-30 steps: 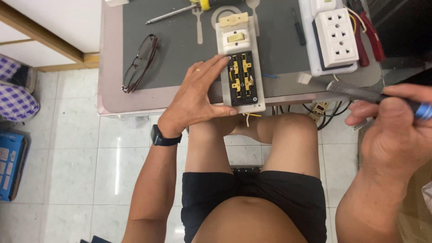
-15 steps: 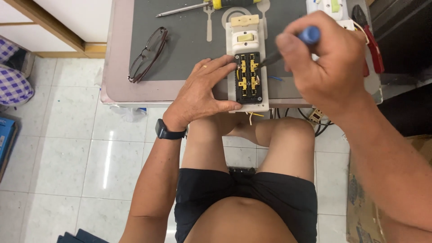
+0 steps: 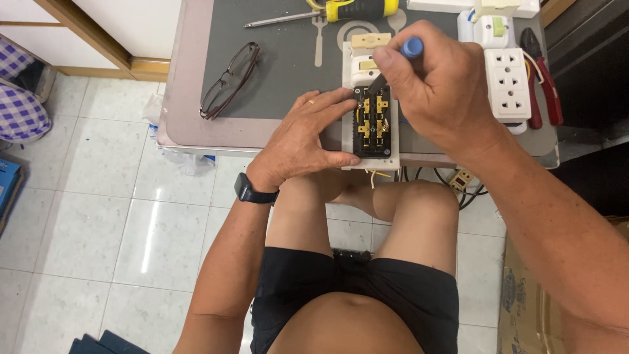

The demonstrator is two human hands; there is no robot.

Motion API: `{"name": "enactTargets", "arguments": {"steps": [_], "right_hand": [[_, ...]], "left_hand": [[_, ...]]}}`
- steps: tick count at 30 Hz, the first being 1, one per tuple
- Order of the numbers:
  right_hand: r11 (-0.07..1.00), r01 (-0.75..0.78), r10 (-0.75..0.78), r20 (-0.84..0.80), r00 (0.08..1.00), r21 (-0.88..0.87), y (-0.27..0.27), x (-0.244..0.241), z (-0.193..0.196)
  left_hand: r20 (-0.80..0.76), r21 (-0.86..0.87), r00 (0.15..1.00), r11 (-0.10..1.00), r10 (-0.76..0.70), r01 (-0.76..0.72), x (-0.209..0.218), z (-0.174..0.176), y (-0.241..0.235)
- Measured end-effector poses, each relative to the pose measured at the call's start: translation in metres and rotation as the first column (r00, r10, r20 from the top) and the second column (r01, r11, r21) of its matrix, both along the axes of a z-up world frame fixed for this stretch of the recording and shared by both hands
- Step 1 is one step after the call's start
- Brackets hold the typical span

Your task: The person uses a screwdriver to remove screws from a white electrical outlet, detaches the internal switch mechanism, and places it on the table. The person then reattaches the mechanism and tightens the screws to secure it back into the outlet casing.

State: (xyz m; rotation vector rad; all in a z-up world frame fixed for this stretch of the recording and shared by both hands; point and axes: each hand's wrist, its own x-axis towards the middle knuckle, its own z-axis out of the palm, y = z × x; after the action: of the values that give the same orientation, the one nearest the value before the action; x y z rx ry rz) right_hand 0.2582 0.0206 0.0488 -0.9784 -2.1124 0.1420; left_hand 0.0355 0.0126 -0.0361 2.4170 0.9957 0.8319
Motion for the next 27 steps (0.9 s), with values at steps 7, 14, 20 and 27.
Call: {"name": "enactTargets", "arguments": {"steps": [7, 14, 20, 27], "right_hand": [[1.000, 0.028, -0.027, 0.042, 0.999, -0.007, 0.004, -0.002, 0.002], [1.000, 0.004, -0.004, 0.037, 0.999, -0.001, 0.004, -0.006, 0.006], [0.999, 0.037, -0.038, 0.094, 0.995, 0.003, 0.004, -0.009, 0.005], [0.999, 0.017, -0.020, 0.099, 0.995, 0.035, 0.001, -0.010, 0.010]], "left_hand": [[0.016, 0.018, 1.000, 1.000, -0.005, 0.005, -0.001, 0.000, 0.000], [-0.015, -0.018, 1.000, 1.000, -0.002, 0.001, -0.001, -0.003, 0.001], [-0.017, -0.019, 1.000, 1.000, -0.001, 0.001, -0.002, -0.002, 0.001], [-0.002, -0.006, 1.000, 1.000, -0.016, 0.016, -0.003, -0.004, 0.002]]}}
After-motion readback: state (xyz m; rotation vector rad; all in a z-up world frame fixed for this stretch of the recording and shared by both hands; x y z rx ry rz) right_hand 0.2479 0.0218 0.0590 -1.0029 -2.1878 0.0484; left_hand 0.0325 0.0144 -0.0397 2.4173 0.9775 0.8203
